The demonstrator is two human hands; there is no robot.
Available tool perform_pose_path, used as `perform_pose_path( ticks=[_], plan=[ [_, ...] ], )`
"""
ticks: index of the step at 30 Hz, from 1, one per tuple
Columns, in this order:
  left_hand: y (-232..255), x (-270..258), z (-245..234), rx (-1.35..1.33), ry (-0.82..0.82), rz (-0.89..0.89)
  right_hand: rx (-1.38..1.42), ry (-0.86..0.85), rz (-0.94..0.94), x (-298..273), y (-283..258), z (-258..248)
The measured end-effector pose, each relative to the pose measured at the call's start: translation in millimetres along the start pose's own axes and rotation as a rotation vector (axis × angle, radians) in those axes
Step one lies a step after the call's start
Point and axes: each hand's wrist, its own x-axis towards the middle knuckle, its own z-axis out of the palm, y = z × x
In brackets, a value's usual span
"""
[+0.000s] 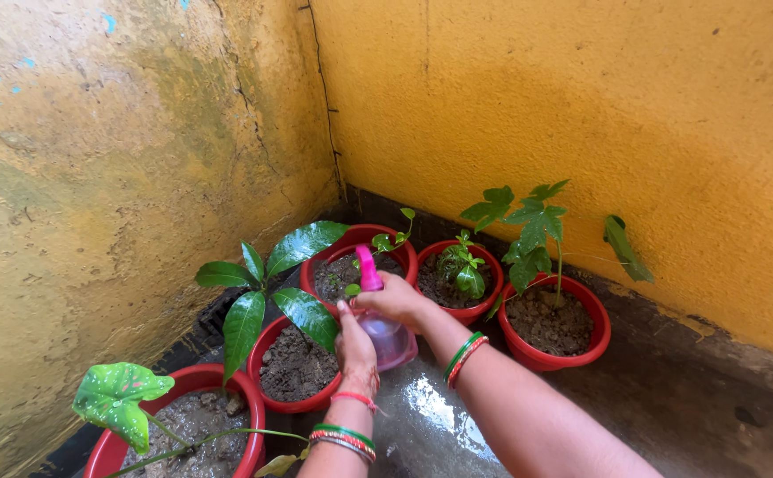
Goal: The person waters potted plants on a balcony using a spray bottle.
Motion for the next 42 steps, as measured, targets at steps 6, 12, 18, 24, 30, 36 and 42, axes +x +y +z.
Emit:
perform_pose_path(
  ticks=[6,12,18,24,30,36,42],
  plan=[
    [44,-4,11,0.099,-0.068,0.025,-0.079,0.005,0.002,6,-32,-22],
    [50,15,27,0.031,-0.200,0.082,-0.024,0.174,-0.087,16,-31,-36],
    [58,19,29,-0.015,-0.258,0.039,0.014,0.138,-0.095,20,-39,-42],
    [62,16,31,-0.054,-0.303,0.024,-0.057,0.171,-0.075,16,-53,-42],
    [61,16,32,-0.094,-0.184,0.064,-0.057,0.109,-0.076,23,-56,-37],
    [70,32,31,-0.029,-0.162,0.121,-0.126,0.058,-0.081,30,-64,-34],
    [64,53,34,0.022,-0.140,0.141,-0.197,0.130,-0.156,31,-58,-31]
  ],
)
